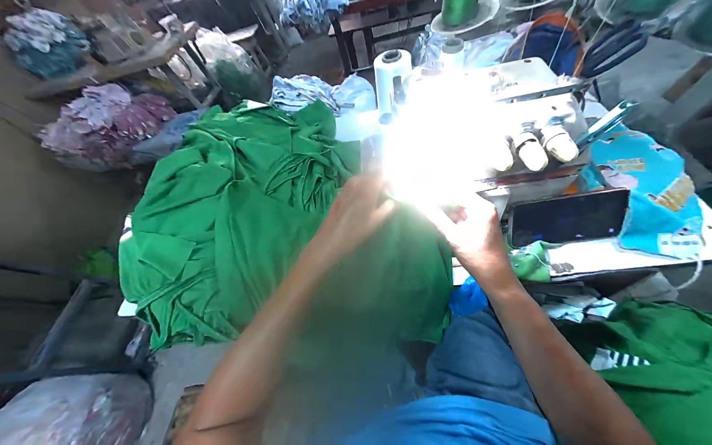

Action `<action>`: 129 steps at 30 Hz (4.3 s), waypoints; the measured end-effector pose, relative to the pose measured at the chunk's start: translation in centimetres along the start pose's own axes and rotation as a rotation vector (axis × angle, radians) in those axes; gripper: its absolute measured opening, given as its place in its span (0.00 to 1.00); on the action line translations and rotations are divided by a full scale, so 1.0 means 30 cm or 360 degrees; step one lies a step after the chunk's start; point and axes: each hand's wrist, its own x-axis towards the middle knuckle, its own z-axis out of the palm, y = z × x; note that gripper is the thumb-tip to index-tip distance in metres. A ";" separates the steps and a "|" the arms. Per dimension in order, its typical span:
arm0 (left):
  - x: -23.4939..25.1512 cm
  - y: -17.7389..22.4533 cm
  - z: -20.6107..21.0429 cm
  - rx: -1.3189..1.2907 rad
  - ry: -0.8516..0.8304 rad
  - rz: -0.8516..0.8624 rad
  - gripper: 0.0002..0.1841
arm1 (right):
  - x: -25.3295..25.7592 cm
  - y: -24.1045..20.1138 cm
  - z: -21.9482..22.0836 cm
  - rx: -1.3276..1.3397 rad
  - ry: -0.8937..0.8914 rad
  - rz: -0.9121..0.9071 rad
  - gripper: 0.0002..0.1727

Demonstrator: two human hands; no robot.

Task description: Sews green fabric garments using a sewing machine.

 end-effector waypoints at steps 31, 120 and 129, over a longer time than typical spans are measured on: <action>-0.407 -0.004 0.330 0.0518 -0.0104 0.0558 0.09 | 0.016 0.050 0.022 -0.0248 0.0135 -0.0113 0.14; -0.148 0.087 -0.048 -0.0214 0.0732 0.0236 0.08 | -0.118 -0.089 0.056 -0.0054 0.0114 -0.0240 0.06; -0.139 0.062 -0.045 -0.0367 0.0454 -0.0168 0.07 | -0.112 -0.031 0.062 0.0122 -0.0018 -0.0094 0.11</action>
